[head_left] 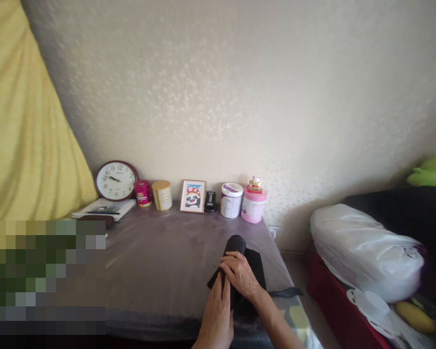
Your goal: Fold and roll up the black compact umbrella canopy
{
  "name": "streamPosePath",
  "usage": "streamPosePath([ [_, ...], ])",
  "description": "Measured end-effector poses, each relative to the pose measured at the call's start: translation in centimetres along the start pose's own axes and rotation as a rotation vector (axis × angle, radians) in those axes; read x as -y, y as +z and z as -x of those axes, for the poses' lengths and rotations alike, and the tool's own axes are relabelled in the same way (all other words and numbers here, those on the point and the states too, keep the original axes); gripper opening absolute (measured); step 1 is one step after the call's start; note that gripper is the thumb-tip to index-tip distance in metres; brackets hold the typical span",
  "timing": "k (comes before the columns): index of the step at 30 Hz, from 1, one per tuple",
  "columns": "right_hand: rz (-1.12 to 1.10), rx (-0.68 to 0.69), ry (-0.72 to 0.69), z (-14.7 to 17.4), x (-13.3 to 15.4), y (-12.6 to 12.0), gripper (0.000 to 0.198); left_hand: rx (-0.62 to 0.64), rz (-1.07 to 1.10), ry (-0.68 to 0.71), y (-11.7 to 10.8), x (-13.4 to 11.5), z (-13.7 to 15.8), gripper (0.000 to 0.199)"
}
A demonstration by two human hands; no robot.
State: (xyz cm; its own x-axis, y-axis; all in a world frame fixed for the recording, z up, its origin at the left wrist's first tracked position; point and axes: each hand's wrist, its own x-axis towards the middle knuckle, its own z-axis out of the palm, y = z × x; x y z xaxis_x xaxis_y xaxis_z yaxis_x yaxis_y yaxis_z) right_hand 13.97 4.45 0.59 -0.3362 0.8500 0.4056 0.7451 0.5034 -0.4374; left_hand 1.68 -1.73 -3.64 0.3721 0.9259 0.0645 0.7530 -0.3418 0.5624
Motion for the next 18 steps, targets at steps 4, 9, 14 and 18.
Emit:
streamPosePath([
  [4, 0.051, 0.001, 0.026, -0.8, -2.4, 0.8, 0.03, 0.019, 0.015, -0.031, 0.3, 0.1, -0.1, 0.08],
  [9, 0.086, -0.023, 0.136, -3.1, -4.9, 1.4, 0.03, 0.031, 0.037, -0.054, -0.1, -0.1, -0.1, 0.081],
  [14, 0.116, -0.139, 0.244, -4.6, -6.5, 1.0, 0.028, 0.057, 0.04, -0.07, -1.0, -0.9, 0.1, 0.078],
  [18, 0.125, -0.302, 0.482, -2.8, -8.0, -1.0, 0.033, 0.016, 0.025, -0.028, -0.6, -0.6, 0.1, 0.077],
])
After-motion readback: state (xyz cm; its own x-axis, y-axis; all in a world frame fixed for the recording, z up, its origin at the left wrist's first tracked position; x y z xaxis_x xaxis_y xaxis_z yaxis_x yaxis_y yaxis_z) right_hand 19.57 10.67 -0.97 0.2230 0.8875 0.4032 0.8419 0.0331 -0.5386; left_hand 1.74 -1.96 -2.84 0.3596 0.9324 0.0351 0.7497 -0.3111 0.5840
